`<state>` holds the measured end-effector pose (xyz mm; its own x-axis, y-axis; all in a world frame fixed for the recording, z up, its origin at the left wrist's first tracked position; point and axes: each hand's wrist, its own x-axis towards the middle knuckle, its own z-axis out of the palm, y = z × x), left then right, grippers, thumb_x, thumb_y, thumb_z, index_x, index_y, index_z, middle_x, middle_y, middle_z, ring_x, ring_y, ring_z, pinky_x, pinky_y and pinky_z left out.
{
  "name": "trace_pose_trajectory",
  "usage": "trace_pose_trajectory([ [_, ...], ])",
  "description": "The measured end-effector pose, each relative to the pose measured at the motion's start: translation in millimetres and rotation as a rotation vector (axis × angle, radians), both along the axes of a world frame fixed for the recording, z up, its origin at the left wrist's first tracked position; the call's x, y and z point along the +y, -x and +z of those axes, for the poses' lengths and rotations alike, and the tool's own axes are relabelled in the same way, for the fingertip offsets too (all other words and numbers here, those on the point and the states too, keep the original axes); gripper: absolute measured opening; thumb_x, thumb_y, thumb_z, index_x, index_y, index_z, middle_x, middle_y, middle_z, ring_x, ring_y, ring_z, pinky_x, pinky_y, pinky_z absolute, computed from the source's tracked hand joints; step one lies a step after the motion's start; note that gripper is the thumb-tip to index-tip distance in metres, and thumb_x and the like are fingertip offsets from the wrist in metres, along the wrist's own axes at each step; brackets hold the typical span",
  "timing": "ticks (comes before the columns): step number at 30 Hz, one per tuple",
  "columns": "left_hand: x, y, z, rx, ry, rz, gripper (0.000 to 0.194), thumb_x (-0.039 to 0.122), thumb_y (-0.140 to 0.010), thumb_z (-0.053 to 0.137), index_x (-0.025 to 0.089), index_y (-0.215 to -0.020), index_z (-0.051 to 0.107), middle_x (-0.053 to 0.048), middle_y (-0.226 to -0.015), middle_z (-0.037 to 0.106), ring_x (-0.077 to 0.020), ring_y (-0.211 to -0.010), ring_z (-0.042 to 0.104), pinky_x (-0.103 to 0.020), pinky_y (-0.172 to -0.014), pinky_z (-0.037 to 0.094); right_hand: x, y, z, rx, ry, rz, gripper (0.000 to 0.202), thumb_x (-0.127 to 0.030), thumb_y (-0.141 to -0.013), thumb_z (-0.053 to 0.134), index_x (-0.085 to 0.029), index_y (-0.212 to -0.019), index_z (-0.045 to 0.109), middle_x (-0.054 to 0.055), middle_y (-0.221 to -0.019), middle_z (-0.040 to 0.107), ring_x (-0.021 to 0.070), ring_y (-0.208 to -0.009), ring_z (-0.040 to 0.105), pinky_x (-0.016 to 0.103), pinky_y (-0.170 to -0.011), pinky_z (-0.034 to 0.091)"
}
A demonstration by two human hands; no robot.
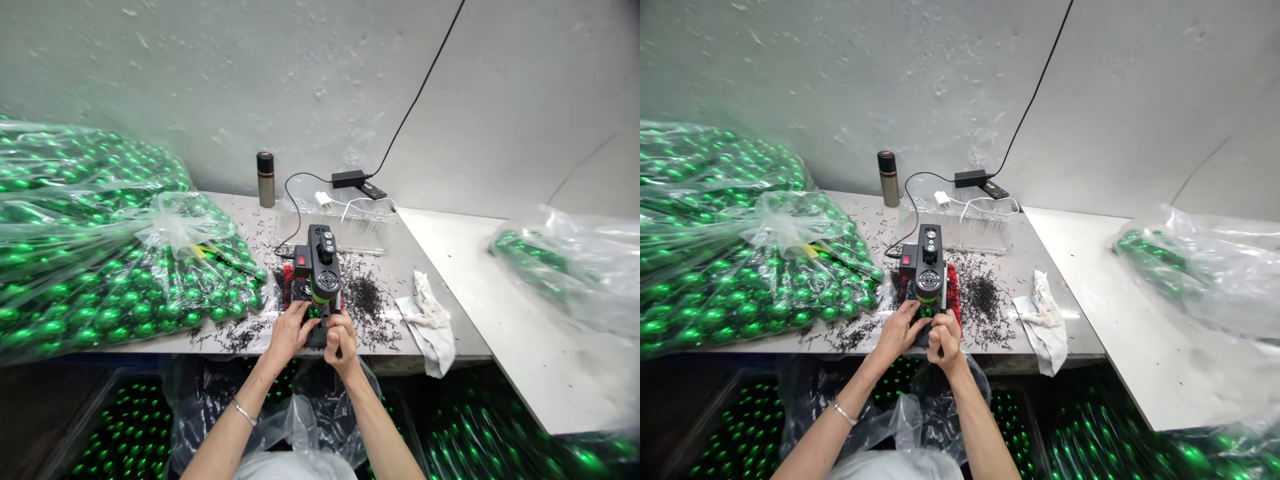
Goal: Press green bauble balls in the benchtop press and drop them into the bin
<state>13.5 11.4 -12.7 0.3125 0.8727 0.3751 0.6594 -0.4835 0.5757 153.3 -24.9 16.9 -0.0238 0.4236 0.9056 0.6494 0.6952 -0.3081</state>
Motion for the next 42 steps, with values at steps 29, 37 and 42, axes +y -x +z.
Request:
trace_pose_trajectory([
  [29, 106, 76, 47.9, 0.385, 0.165, 0.222, 0.018, 0.009, -0.085, 0.06, 0.013, -0.102, 0.066, -0.017, -0.106, 0.07, -0.0319, -0.103, 0.066, -0.042, -0.092, 0.048, -7, 16, 66.6, 0.305, 0.129, -0.013, 0.029, -0.009, -0.096, 0.043, -0.021, -0.07, 0.046, -0.001, -0.069, 0.05, 0.0114, -0.061, 0.049, 0.027, -0.055, 0.037],
  [37, 81, 100, 48.5, -0.28, 0.348, 0.203, 0.044, 0.042, -0.09, 0.061, 0.017, -0.126, 0.053, -0.008, -0.101, 0.072, -0.0246, -0.092, 0.07, -0.036, -0.081, 0.054, -7, 14, 65.7, 0.287, 0.12, 0.01, 0.029, -0.007, -0.095, 0.041, -0.022, -0.07, 0.044, -0.001, -0.07, 0.05, 0.0113, -0.061, 0.048, 0.027, -0.054, 0.035],
  [42, 31, 93, 49.1, -0.98, 0.718, 0.077, 0.056, 0.048, -0.072, 0.08, 0.016, -0.114, 0.063, -0.002, -0.088, 0.069, -0.0157, -0.073, 0.068, -0.027, -0.068, 0.054, -5, 16, 76.8, 0.345, 0.153, -0.001, 0.03, -0.01, -0.096, 0.044, -0.021, -0.068, 0.044, -0.001, -0.068, 0.049, 0.0115, -0.062, 0.047, 0.028, -0.056, 0.036],
])
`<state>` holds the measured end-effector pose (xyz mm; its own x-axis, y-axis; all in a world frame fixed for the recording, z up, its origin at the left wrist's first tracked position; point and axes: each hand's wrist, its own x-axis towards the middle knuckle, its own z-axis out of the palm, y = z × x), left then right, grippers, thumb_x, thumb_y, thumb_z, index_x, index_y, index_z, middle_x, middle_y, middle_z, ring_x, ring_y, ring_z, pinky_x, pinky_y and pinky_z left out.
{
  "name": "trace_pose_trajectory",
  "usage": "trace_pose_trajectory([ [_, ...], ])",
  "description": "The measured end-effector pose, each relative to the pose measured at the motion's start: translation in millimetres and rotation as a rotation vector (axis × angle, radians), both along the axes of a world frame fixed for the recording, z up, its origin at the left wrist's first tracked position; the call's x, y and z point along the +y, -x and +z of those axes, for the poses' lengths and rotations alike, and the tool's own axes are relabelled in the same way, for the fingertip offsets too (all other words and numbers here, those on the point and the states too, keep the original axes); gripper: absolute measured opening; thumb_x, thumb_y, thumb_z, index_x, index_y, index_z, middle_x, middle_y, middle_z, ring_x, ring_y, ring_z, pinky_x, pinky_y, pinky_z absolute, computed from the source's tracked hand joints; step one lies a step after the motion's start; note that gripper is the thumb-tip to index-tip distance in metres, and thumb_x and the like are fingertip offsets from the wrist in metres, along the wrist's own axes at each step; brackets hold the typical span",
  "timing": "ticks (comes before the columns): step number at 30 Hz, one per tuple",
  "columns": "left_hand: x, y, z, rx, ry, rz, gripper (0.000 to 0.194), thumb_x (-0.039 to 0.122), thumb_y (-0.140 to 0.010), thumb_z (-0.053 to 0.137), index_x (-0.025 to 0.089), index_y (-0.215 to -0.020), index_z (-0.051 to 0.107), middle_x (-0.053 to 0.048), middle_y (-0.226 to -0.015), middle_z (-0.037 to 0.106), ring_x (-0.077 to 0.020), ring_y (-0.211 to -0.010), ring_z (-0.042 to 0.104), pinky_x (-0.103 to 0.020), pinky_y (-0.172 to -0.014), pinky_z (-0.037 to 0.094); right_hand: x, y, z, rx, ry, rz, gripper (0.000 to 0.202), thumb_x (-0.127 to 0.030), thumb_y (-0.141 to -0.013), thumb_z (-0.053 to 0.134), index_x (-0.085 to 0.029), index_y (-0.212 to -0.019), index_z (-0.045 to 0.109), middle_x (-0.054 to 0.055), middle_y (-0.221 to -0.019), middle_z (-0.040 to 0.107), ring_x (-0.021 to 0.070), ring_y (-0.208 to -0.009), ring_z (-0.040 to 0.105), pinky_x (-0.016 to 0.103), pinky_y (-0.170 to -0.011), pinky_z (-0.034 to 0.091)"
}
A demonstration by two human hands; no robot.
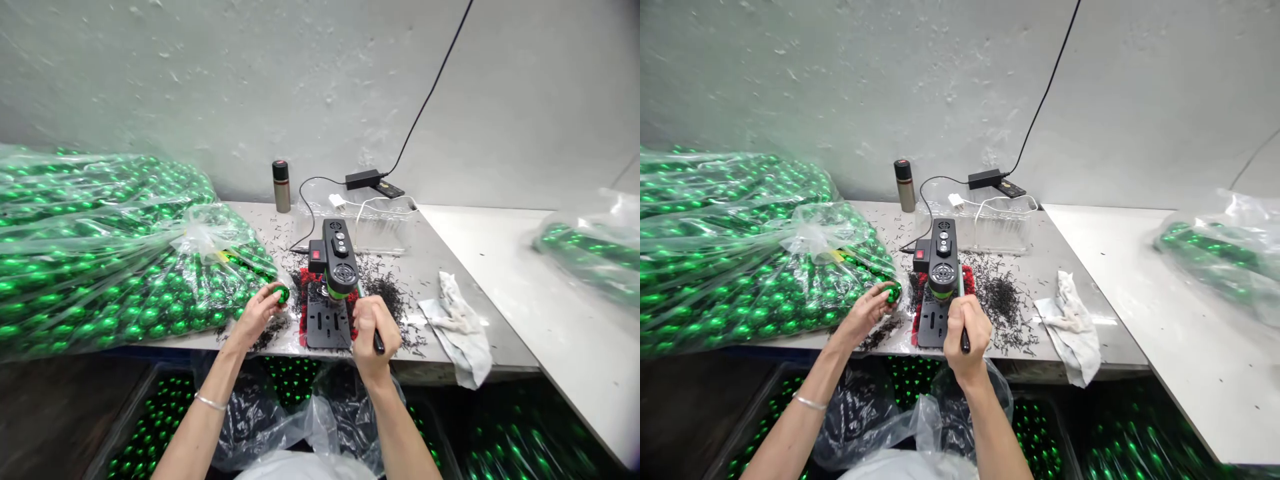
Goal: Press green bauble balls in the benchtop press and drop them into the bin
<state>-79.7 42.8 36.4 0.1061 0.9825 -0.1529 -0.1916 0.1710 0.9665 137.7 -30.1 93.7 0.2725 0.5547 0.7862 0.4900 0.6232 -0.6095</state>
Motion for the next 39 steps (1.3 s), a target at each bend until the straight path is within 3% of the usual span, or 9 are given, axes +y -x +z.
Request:
trace_pose_trajectory([
  [2, -16, -13, -2.3, -0.124, 0.104, -0.047, 0.055, 0.047, -0.071, 0.082, 0.016, -0.113, 0.065, -0.002, -0.085, 0.069, -0.0148, -0.069, 0.068, -0.025, -0.064, 0.055, 1, -1, 6.1, 0.006, 0.001, 0.004, 0.032, -0.012, -0.097, 0.045, -0.022, -0.066, 0.042, -0.002, -0.066, 0.047, 0.0116, -0.062, 0.047, 0.028, -0.057, 0.036],
  [5, -28, -35, -9.7, -0.159, 0.172, -0.083, 0.051, 0.047, -0.074, 0.08, 0.017, -0.112, 0.065, -0.004, -0.088, 0.07, -0.0183, -0.075, 0.073, -0.028, -0.067, 0.058, 3, -2, 12.0, -0.007, 0.008, -0.001, 0.034, -0.012, -0.097, 0.046, -0.022, -0.064, 0.041, -0.002, -0.065, 0.046, 0.011, -0.062, 0.047, 0.028, -0.058, 0.036],
  [8, -27, -53, -20.5, -0.035, 0.114, -0.13, 0.05, 0.047, -0.076, 0.077, 0.017, -0.114, 0.064, -0.006, -0.097, 0.07, -0.0201, -0.083, 0.074, -0.031, -0.073, 0.06, 3, -3, 12.8, -0.029, 0.001, -0.001, 0.034, -0.012, -0.097, 0.046, -0.022, -0.064, 0.041, -0.002, -0.065, 0.046, 0.0112, -0.062, 0.048, 0.028, -0.058, 0.037],
  [11, -21, -63, -30.5, 0.222, -0.056, -0.205, 0.05, 0.048, -0.08, 0.072, 0.016, -0.118, 0.067, -0.007, -0.098, 0.071, -0.0196, -0.084, 0.071, -0.032, -0.073, 0.058, 2, -4, 10.9, -0.045, -0.01, 0.003, 0.034, -0.013, -0.097, 0.045, -0.022, -0.064, 0.042, -0.002, -0.065, 0.047, 0.0122, -0.063, 0.05, 0.029, -0.059, 0.038],
  [16, -18, -70, -35.2, 0.558, -0.378, -0.245, 0.044, 0.037, -0.086, 0.066, 0.016, -0.125, 0.068, -0.011, -0.113, 0.069, -0.0197, -0.085, 0.067, -0.034, -0.076, 0.057, 1, -4, 7.8, -0.066, -0.012, 0.001, 0.033, -0.011, -0.096, 0.044, -0.022, -0.065, 0.042, -0.001, -0.067, 0.049, 0.0122, -0.064, 0.05, 0.028, -0.059, 0.039],
  [21, -18, -76, -35.6, 0.763, -0.502, -0.232, 0.038, 0.034, -0.09, 0.063, 0.015, -0.123, 0.067, -0.012, -0.112, 0.071, -0.0235, -0.094, 0.069, -0.038, -0.088, 0.056, -1, -4, 6.8, -0.084, -0.011, 0.002, 0.032, -0.011, -0.096, 0.043, -0.022, -0.066, 0.044, 0.0, -0.068, 0.052, 0.0129, -0.065, 0.052, 0.029, -0.058, 0.04],
  [31, -20, -78, -48.8, 0.852, -0.665, -0.163, 0.036, 0.032, -0.093, 0.061, 0.017, -0.126, 0.064, -0.014, -0.123, 0.07, -0.0276, -0.113, 0.067, -0.043, -0.098, 0.052, -2, -5, 1.7, -0.095, 0.006, -0.004, 0.031, -0.011, -0.096, 0.042, -0.022, -0.068, 0.046, 0.0, -0.069, 0.053, 0.0132, -0.065, 0.052, 0.029, -0.058, 0.04],
  [36, -21, -83, -56.3, 0.861, -0.71, -0.129, 0.034, 0.035, -0.091, 0.067, 0.02, -0.122, 0.068, -0.012, -0.117, 0.074, -0.0281, -0.107, 0.066, -0.046, -0.096, 0.049, -3, -5, -0.8, -0.074, -0.013, 0.008, 0.031, -0.01, -0.095, 0.043, -0.022, -0.067, 0.045, -0.001, -0.069, 0.052, 0.0131, -0.065, 0.052, 0.029, -0.059, 0.041],
  [39, -20, -84, -60.5, 0.825, -0.705, -0.099, 0.033, 0.036, -0.09, 0.069, 0.022, -0.12, 0.07, -0.01, -0.114, 0.075, -0.027, -0.105, 0.065, -0.046, -0.097, 0.048, -4, -6, -10.8, -0.089, -0.017, 0.007, 0.029, -0.01, -0.095, 0.042, -0.022, -0.069, 0.046, 0.0, -0.069, 0.052, 0.0133, -0.065, 0.052, 0.028, -0.057, 0.041],
])
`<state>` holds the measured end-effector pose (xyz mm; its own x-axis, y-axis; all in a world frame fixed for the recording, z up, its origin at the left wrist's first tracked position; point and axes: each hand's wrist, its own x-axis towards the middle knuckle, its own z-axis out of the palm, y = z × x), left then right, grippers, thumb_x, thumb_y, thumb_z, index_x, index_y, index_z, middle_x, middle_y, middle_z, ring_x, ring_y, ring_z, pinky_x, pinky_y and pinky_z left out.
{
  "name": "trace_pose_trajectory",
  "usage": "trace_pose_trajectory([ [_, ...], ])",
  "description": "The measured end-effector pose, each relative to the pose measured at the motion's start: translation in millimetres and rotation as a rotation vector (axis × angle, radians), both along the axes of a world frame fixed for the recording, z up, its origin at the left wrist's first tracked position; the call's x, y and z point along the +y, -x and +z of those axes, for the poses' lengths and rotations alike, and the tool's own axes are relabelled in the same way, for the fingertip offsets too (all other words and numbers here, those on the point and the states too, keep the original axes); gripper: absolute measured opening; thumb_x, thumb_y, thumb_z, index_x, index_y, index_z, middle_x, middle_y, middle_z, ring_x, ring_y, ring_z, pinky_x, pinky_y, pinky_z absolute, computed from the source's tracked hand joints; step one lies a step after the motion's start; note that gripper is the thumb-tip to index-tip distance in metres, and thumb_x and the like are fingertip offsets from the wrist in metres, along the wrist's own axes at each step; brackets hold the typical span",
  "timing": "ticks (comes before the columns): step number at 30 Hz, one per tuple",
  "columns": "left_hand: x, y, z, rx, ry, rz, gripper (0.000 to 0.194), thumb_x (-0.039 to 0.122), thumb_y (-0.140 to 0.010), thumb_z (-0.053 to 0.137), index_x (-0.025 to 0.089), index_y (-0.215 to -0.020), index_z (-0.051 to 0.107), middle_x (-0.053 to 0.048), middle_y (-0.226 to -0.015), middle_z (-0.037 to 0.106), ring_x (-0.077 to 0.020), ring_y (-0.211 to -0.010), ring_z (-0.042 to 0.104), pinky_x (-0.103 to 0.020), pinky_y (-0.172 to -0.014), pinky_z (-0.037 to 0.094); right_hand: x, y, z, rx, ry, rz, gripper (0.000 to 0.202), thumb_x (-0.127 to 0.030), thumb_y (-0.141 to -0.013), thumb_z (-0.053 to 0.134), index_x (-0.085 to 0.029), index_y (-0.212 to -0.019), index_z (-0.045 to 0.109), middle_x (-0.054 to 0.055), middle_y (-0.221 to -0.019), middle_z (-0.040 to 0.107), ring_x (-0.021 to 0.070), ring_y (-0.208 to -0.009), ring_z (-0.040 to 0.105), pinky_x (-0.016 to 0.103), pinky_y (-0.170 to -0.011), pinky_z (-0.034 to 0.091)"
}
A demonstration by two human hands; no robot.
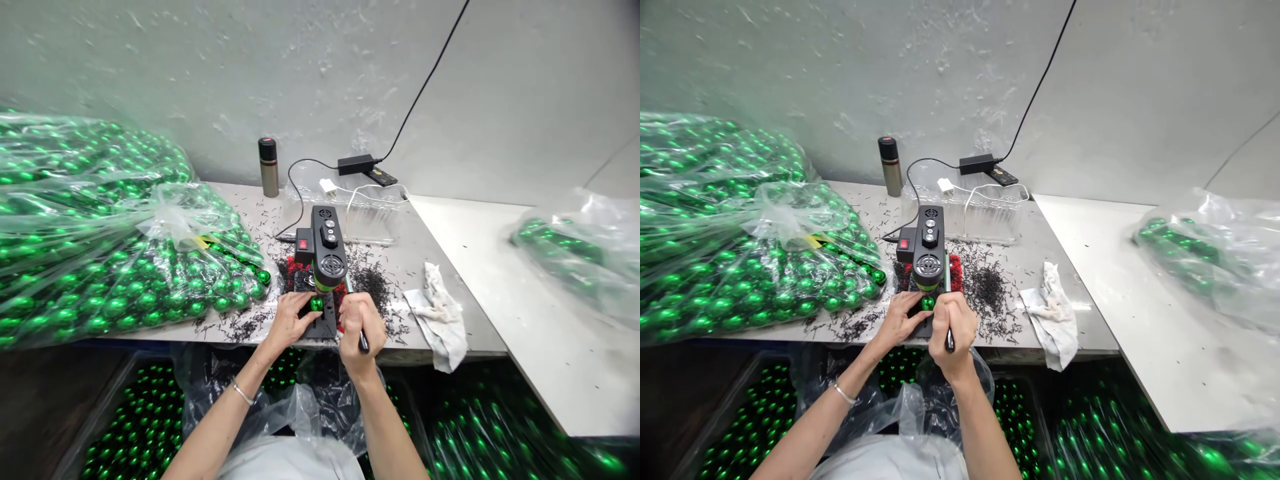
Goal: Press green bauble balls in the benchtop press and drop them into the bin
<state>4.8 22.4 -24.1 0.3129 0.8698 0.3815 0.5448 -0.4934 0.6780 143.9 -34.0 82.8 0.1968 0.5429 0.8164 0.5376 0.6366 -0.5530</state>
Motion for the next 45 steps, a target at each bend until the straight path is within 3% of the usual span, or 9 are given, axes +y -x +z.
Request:
trace_pose_trajectory([
  [6, -1, 0, 0.9, -0.025, 0.007, 0.0, 0.033, 0.033, -0.09, 0.07, 0.021, -0.12, 0.07, -0.01, -0.114, 0.075, -0.0266, -0.105, 0.065, -0.045, -0.096, 0.047, 3, -3, -35.3, -0.12, -0.089, 0.003, 0.025, -0.015, -0.096, 0.039, -0.023, -0.073, 0.044, -0.001, -0.071, 0.051, 0.0133, -0.063, 0.049, 0.031, -0.063, 0.046],
  [10, -3, 0, 3.6, -0.002, 0.022, 0.002, 0.033, 0.033, -0.09, 0.069, 0.023, -0.122, 0.07, -0.01, -0.116, 0.075, -0.0268, -0.106, 0.064, -0.045, -0.098, 0.047, 6, -2, -49.5, -0.083, -0.1, -0.044, 0.028, -0.016, -0.097, 0.037, -0.023, -0.07, 0.043, -0.001, -0.07, 0.051, 0.0141, -0.064, 0.05, 0.036, -0.071, 0.049],
  [24, -3, 0, 0.3, -0.016, -0.018, -0.006, 0.034, 0.035, -0.09, 0.071, 0.021, -0.121, 0.07, -0.011, -0.114, 0.075, -0.028, -0.106, 0.065, -0.044, -0.095, 0.047, 9, 1, -63.1, -0.029, -0.132, -0.039, 0.03, -0.019, -0.099, 0.035, -0.023, -0.07, 0.041, -0.001, -0.073, 0.05, 0.0122, -0.062, 0.053, 0.036, -0.071, 0.053],
  [31, -2, 1, 0.6, -0.012, -0.023, -0.017, 0.034, 0.034, -0.091, 0.07, 0.019, -0.122, 0.069, -0.011, -0.114, 0.075, -0.0277, -0.105, 0.065, -0.044, -0.094, 0.048, 9, -7, -66.7, -0.194, -0.12, -0.017, 0.026, -0.019, -0.1, 0.033, -0.023, -0.075, 0.043, -0.001, -0.074, 0.052, 0.013, -0.068, 0.058, 0.036, -0.075, 0.053],
  [34, 2, 0, -1.0, -0.031, -0.034, -0.02, 0.034, 0.035, -0.092, 0.068, 0.019, -0.122, 0.069, -0.011, -0.113, 0.075, -0.0274, -0.104, 0.065, -0.045, -0.093, 0.048, 10, -9, -58.7, -0.235, -0.141, -0.02, 0.026, -0.017, -0.098, 0.035, -0.023, -0.075, 0.042, -0.001, -0.072, 0.051, 0.0129, -0.065, 0.054, 0.034, -0.071, 0.051],
  [38, -2, 0, -0.2, -0.062, -0.066, -0.003, 0.033, 0.036, -0.092, 0.067, 0.019, -0.12, 0.068, -0.012, -0.113, 0.075, -0.0276, -0.104, 0.065, -0.045, -0.093, 0.049, 8, -7, -25.0, -0.11, -0.122, 0.007, 0.028, -0.01, -0.095, 0.039, -0.023, -0.07, 0.041, -0.002, -0.068, 0.048, 0.0119, -0.062, 0.049, 0.027, -0.057, 0.042],
  [42, -38, 15, 1.7, -0.031, -0.162, -0.028, 0.037, 0.034, -0.098, 0.056, 0.019, -0.132, 0.059, -0.013, -0.121, 0.071, -0.0271, -0.111, 0.063, -0.046, -0.098, 0.047, 5, -5, 3.0, -0.002, -0.011, 0.014, 0.03, -0.009, -0.095, 0.043, -0.021, -0.068, 0.044, -0.001, -0.068, 0.05, 0.0118, -0.064, 0.052, 0.026, -0.058, 0.04],
  [45, -65, 32, 2.7, 0.086, -0.222, -0.09, 0.048, 0.041, -0.098, 0.055, 0.019, -0.142, 0.051, -0.015, -0.131, 0.065, -0.0289, -0.122, 0.058, -0.047, -0.104, 0.044, 4, -2, -2.2, 0.029, -0.013, 0.008, 0.03, -0.01, -0.095, 0.044, -0.021, -0.067, 0.046, -0.001, -0.067, 0.05, 0.0123, -0.063, 0.052, 0.027, -0.058, 0.041],
])
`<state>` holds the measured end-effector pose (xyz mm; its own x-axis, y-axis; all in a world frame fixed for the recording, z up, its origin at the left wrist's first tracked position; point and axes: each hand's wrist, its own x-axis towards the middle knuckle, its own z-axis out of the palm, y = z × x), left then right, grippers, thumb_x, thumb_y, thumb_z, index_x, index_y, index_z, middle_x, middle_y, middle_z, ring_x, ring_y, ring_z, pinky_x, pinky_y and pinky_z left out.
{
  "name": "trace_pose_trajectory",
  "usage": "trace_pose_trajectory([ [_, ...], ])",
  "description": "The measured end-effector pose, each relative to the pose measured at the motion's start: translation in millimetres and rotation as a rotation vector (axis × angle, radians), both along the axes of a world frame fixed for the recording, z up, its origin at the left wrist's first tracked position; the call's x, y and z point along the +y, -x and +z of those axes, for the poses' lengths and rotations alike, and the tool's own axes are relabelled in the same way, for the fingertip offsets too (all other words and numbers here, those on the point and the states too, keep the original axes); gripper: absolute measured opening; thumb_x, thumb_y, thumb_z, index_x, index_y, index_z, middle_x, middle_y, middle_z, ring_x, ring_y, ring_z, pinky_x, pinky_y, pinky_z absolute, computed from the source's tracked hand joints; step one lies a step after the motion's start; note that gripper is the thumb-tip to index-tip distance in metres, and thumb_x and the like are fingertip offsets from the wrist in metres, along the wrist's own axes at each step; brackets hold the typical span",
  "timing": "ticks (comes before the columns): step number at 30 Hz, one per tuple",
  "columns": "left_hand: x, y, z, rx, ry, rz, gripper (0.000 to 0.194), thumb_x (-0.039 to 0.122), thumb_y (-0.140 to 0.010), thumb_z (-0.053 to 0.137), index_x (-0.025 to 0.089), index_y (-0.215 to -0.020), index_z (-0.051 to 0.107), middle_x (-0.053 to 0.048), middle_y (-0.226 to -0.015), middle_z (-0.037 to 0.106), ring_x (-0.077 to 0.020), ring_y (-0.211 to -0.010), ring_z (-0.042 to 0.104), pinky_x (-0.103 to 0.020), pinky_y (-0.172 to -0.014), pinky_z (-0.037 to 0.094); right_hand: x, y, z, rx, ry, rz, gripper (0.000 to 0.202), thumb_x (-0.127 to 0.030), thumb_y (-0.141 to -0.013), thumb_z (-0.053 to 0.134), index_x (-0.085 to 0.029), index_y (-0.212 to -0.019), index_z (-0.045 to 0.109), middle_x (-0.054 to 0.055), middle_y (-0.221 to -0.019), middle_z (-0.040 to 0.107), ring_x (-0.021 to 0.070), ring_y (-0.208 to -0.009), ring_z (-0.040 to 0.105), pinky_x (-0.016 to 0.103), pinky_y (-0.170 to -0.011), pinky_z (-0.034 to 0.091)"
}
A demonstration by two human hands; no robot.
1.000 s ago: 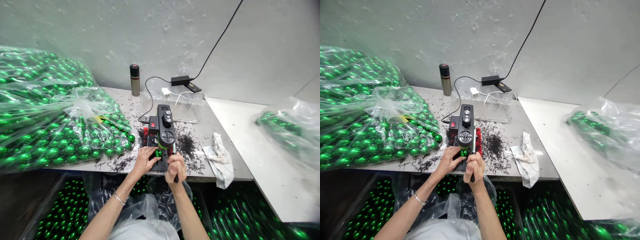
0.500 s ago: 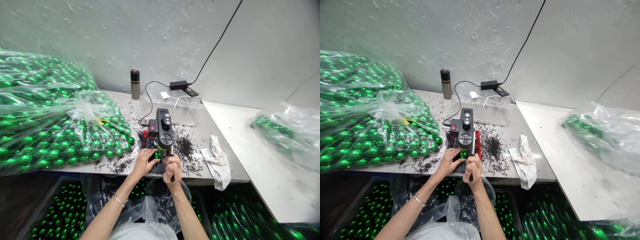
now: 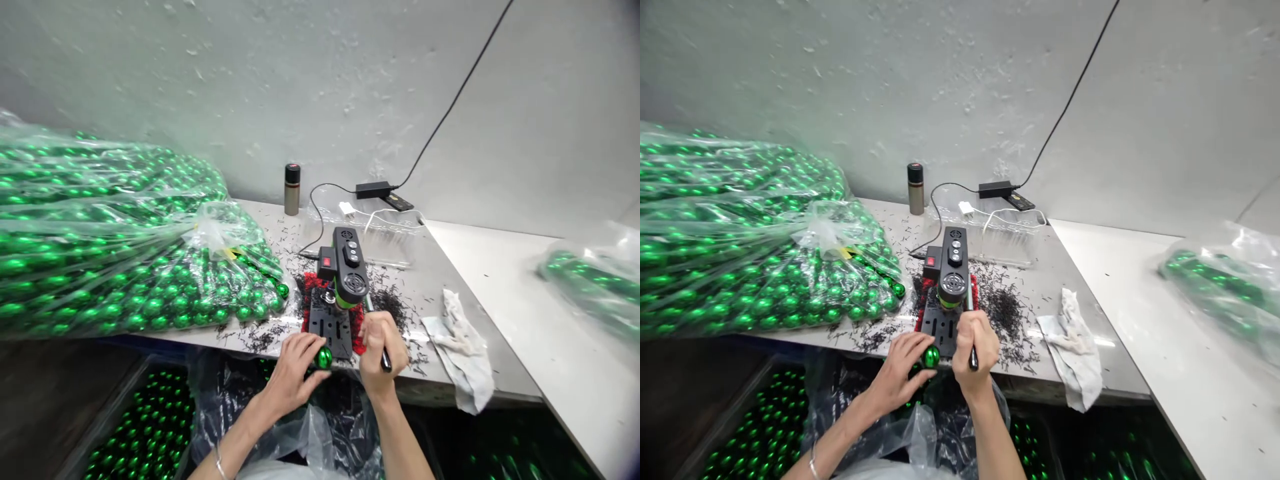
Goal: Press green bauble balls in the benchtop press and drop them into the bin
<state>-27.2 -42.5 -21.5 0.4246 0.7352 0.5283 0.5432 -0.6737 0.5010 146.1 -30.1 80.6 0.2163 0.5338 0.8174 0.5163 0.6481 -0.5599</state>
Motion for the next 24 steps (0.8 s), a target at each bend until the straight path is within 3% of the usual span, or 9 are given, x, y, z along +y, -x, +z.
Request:
trace_pose_trajectory([
  [3, 8, 18, 10.3, 0.076, -0.064, 0.141, 0.048, 0.041, -0.1, 0.051, 0.017, -0.142, 0.05, -0.017, -0.135, 0.062, -0.0307, -0.125, 0.055, -0.047, -0.103, 0.044, 0, 3, -15.6, 0.035, -0.028, -0.024, 0.03, -0.01, -0.095, 0.043, -0.021, -0.068, 0.047, -0.001, -0.067, 0.051, 0.0124, -0.062, 0.051, 0.027, -0.055, 0.04],
  [6, 51, 31, 32.3, 0.196, -0.074, 0.405, 0.036, 0.027, -0.102, 0.043, 0.015, -0.132, 0.059, -0.018, -0.129, 0.064, -0.0318, -0.12, 0.057, -0.047, -0.099, 0.044, -1, 4, -22.8, 0.031, -0.031, -0.026, 0.03, -0.009, -0.095, 0.043, -0.021, -0.068, 0.048, -0.001, -0.068, 0.051, 0.0119, -0.062, 0.051, 0.027, -0.055, 0.041],
  [8, 84, 35, 47.4, 0.355, 0.03, 0.492, 0.033, 0.022, -0.099, 0.045, 0.013, -0.124, 0.064, -0.02, -0.123, 0.067, -0.0332, -0.112, 0.06, -0.047, -0.094, 0.045, -1, 3, -21.6, 0.007, -0.02, -0.022, 0.03, -0.009, -0.095, 0.043, -0.021, -0.068, 0.049, -0.001, -0.069, 0.052, 0.0119, -0.063, 0.052, 0.027, -0.055, 0.042],
  [12, 126, 34, 61.7, 0.554, 0.246, 0.389, 0.022, 0.011, -0.087, 0.055, 0.011, -0.103, 0.07, -0.02, -0.1, 0.071, -0.0341, -0.102, 0.065, -0.047, -0.094, 0.043, -2, 1, -17.5, -0.031, -0.005, -0.022, 0.029, -0.011, -0.095, 0.042, -0.021, -0.069, 0.049, 0.0, -0.07, 0.053, 0.0125, -0.062, 0.053, 0.027, -0.054, 0.042],
  [15, 131, 36, 61.0, 0.522, 0.263, 0.353, 0.029, 0.009, -0.086, 0.056, 0.012, -0.112, 0.069, -0.017, -0.104, 0.071, -0.031, -0.1, 0.067, -0.044, -0.093, 0.046, -2, 1, -18.6, -0.034, -0.025, -0.025, 0.03, -0.011, -0.095, 0.042, -0.021, -0.068, 0.049, 0.0, -0.069, 0.053, 0.0124, -0.062, 0.052, 0.027, -0.054, 0.042],
  [17, 126, 41, 60.1, 0.309, 0.336, 0.322, 0.036, 0.018, -0.091, 0.057, 0.014, -0.126, 0.064, -0.014, -0.111, 0.071, -0.0283, -0.099, 0.068, -0.041, -0.09, 0.05, -1, 1, -19.9, -0.034, -0.034, -0.022, 0.029, -0.01, -0.095, 0.042, -0.021, -0.068, 0.049, -0.001, -0.069, 0.053, 0.0124, -0.062, 0.052, 0.027, -0.055, 0.042],
  [19, 116, 45, 59.6, -0.158, 0.532, 0.253, 0.041, 0.032, -0.094, 0.058, 0.016, -0.133, 0.06, -0.01, -0.109, 0.071, -0.0242, -0.093, 0.07, -0.038, -0.085, 0.054, -1, 1, -19.8, -0.032, -0.03, -0.017, 0.029, -0.01, -0.095, 0.043, -0.021, -0.068, 0.048, -0.001, -0.069, 0.052, 0.0123, -0.062, 0.052, 0.027, -0.055, 0.042],
  [22, 95, 45, 57.5, -0.893, 0.898, 0.093, 0.041, 0.038, -0.089, 0.068, 0.016, -0.123, 0.064, -0.007, -0.099, 0.073, -0.0172, -0.082, 0.07, -0.031, -0.079, 0.058, -2, 3, -13.7, -0.01, -0.006, -0.029, 0.03, -0.012, -0.096, 0.043, -0.021, -0.067, 0.048, -0.001, -0.069, 0.052, 0.0124, -0.062, 0.052, 0.028, -0.055, 0.041],
  [24, 81, 38, 54.4, -1.14, 1.063, 0.037, 0.034, 0.034, -0.084, 0.076, 0.014, -0.111, 0.068, -0.007, -0.096, 0.074, -0.0142, -0.079, 0.07, -0.027, -0.077, 0.059, -1, 4, -5.2, 0.026, 0.01, -0.053, 0.031, -0.013, -0.096, 0.043, -0.021, -0.067, 0.048, -0.001, -0.067, 0.052, 0.0122, -0.061, 0.051, 0.028, -0.056, 0.039],
])
